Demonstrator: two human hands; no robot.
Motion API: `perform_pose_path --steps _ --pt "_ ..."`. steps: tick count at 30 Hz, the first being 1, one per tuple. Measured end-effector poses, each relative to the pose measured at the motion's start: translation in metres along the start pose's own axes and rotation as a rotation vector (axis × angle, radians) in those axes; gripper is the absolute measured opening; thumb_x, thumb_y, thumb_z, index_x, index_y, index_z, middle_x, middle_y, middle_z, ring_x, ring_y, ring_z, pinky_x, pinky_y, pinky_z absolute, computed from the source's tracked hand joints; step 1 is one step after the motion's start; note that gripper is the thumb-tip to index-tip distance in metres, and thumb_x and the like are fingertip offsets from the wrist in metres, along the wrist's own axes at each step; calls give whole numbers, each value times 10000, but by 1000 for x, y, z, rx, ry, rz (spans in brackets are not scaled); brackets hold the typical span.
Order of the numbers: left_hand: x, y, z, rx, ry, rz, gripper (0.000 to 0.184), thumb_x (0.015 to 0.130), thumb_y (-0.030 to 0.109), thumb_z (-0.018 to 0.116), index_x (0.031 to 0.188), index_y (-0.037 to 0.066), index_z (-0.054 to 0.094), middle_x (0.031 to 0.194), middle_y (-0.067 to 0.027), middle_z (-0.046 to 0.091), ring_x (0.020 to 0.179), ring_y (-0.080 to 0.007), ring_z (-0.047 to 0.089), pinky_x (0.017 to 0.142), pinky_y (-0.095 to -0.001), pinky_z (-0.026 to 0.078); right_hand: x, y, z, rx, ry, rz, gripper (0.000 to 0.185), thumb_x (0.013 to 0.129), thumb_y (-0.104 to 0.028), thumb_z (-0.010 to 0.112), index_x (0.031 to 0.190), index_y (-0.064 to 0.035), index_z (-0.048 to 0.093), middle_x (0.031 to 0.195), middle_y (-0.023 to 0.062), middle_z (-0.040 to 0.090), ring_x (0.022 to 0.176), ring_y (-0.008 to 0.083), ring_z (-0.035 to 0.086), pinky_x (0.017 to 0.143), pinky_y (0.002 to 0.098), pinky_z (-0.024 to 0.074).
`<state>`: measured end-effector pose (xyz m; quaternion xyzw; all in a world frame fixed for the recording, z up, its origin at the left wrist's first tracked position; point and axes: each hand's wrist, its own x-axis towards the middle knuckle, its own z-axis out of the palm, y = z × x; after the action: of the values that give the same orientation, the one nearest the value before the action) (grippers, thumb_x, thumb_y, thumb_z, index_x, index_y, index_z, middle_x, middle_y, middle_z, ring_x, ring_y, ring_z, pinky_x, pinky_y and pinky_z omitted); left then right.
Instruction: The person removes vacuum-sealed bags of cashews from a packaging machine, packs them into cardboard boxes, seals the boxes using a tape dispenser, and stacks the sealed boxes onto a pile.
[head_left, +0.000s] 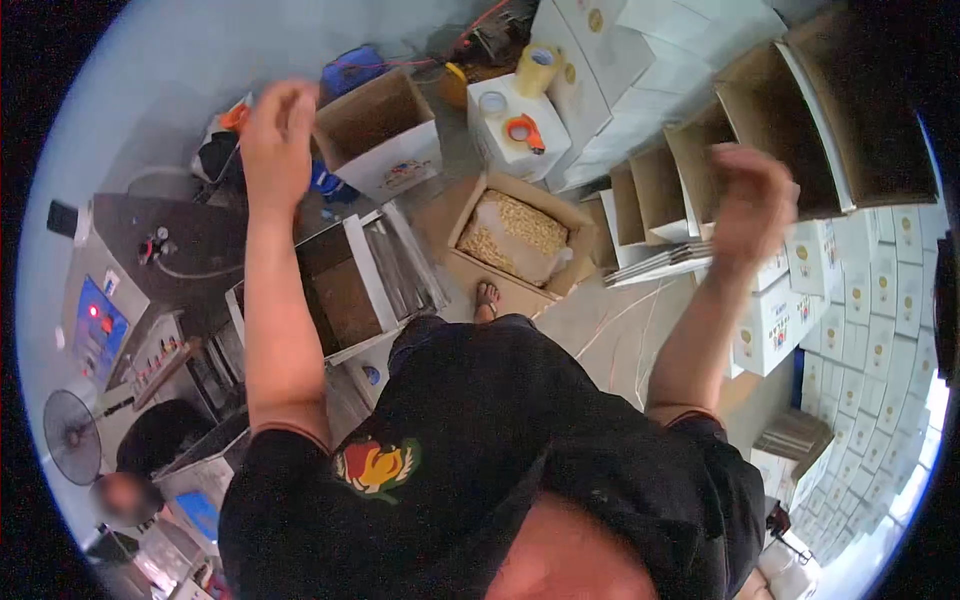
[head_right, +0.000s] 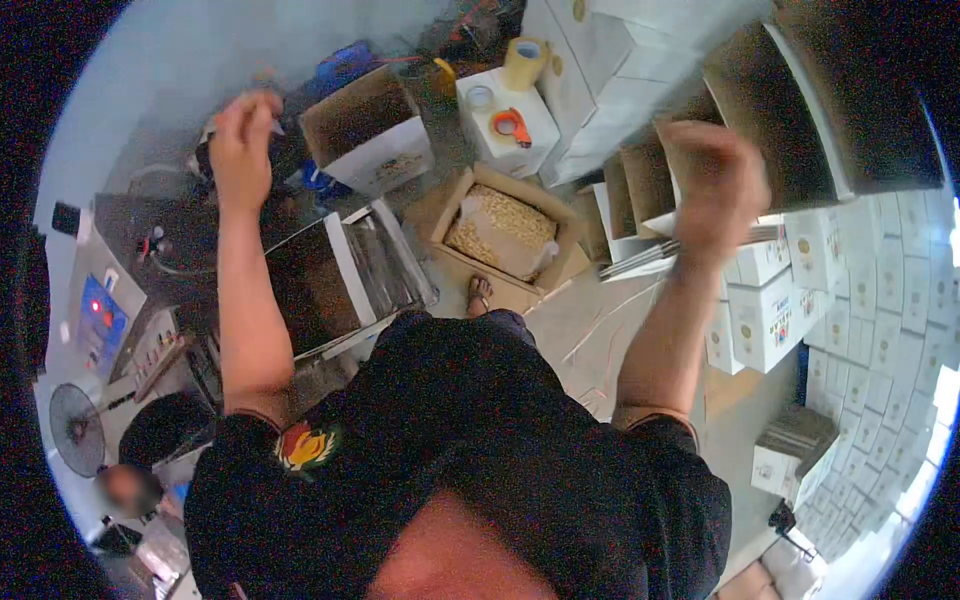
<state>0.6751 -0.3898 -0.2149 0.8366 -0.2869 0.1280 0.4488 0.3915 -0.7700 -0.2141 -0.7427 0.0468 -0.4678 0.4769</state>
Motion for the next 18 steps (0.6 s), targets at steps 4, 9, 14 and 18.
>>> perform_pose_path --steps 4,9,14,18 --pt "-114 -88 -46 323 -142 -351 313 932 288 613 1129 47 644 1144 -147 647 1065 -288 625 943 -383 464 -95 63 91 -157 -327 608 310 972 -265 515 900 -20 690 847 84 676 810 168 615 775 332 483" --pt "-253 -188 -124 759 -8 -677 555 893 409 631 1287 28 540 1275 -220 559 1226 -390 498 1032 -461 388 -270 117 208 -108 -958 1028 498 923 -488 533 1036 -24 676 979 122 699 882 187 668 785 341 515" --pt "-366 -322 -175 819 93 -1076 611 881 459 622 1268 -6 544 1273 -237 567 1154 -415 541 974 -488 423 -315 84 297 106 -931 1322 436 963 -429 545 1123 -32 629 1022 82 658 906 180 612 829 344 498" --pt "-407 -372 -211 657 -159 -785 392 983 307 446 1016 -15 667 937 -288 658 952 -458 611 816 -560 451 -305 107 358 224 -974 1422 450 950 -367 572 1235 -19 562 1164 124 628 1033 237 603 896 392 484"
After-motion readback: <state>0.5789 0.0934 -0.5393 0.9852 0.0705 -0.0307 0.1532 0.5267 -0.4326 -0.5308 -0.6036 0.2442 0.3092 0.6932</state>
